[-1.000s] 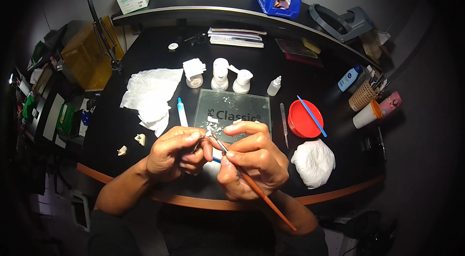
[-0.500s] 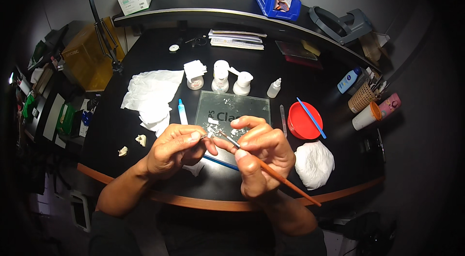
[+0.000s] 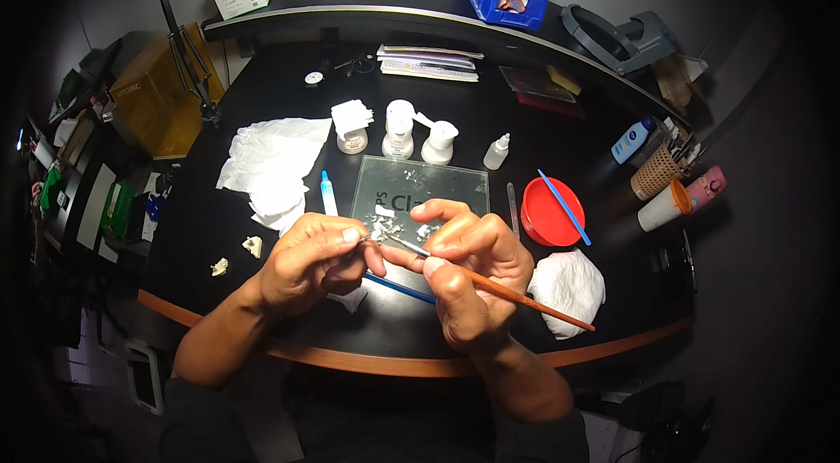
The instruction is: The person applies white material to a fingernail using a small brush. They repeatedly dip the brush into a container and carefully paint the nail surface, occasionally wiping the brush on a tissue.
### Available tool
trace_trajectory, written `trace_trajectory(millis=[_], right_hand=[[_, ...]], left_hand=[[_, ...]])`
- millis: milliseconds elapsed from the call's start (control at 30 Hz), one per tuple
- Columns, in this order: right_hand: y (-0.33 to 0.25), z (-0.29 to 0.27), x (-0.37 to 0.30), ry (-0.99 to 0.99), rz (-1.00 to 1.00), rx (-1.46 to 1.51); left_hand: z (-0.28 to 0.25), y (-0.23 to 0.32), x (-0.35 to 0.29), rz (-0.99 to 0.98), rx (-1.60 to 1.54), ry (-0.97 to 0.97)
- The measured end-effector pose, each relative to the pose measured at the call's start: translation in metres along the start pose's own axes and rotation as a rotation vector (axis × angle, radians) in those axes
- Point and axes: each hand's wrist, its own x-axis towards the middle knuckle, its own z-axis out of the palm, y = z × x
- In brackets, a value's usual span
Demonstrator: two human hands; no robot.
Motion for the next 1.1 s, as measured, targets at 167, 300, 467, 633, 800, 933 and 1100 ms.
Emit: trace_trajectory(millis=[167,300,467,633,800,933,1100], right_hand=[[-0.004,0.009,-0.002,0.085,0.082,-0.008],[-0.002,0.012,-0.003,0.13,0.12,0.013],[0.003,0.009,-0.003,0.088,0.113,0.068],[0.002,0.005,-0.002,0.047,0.112,0.095],[0.001,0.005,-0.003,0.043,0.126,0.084],[0.001,0.004,-0.003,0.029,0.123,0.078],[0.001,0.007,-0.002,0.045,0.122,0.103]], left_hand=[[-0.002,-0.002,0.001,-0.172,-0.394,-0.059],[-0.002,-0.004,0.002,-0.201,-0.477,-0.08],[-0.002,-0.006,0.002,-0.203,-0.475,-0.088],[-0.003,-0.006,0.002,-0.204,-0.477,-0.107],[-0.003,-0.005,0.002,-0.217,-0.467,-0.102],[-0.003,-0.005,0.002,-0.215,-0.468,-0.103],[-0.003,-0.006,0.002,-0.206,-0.466,-0.107]])
